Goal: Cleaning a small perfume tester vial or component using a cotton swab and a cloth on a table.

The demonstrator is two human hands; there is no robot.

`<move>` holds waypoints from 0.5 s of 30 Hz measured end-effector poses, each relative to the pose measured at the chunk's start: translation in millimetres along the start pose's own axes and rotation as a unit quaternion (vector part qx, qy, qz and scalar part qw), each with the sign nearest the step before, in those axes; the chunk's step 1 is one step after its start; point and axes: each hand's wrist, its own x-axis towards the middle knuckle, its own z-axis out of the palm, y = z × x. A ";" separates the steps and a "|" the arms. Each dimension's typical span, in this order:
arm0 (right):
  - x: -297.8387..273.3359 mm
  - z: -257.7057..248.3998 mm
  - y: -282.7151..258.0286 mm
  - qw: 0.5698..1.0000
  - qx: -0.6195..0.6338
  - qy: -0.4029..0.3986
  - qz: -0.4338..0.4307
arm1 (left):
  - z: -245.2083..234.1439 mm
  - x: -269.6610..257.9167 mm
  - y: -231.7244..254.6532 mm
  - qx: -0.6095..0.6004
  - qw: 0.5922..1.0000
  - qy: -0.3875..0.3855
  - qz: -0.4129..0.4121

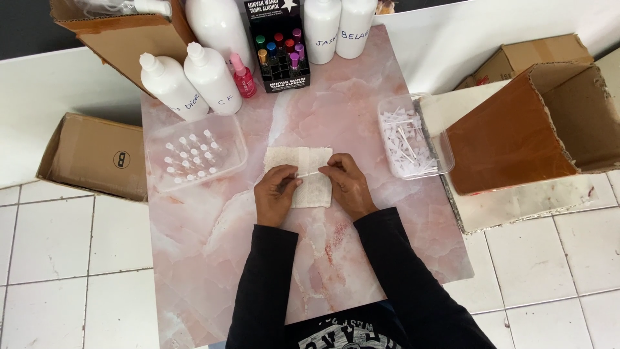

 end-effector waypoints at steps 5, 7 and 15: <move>-2.6 3.5 10.1 1.000 0.002 -0.020 -0.019 | -3.1 1.6 -2.7 -0.044 0.998 0.000 -0.036; -2.5 3.3 10.0 0.999 0.006 -0.026 -0.022 | -5.3 1.4 -4.0 -0.051 0.998 0.000 -0.041; -2.3 4.6 3.5 0.999 -0.010 -0.020 -0.035 | -7.9 1.0 -4.0 -0.091 0.994 -0.020 -0.061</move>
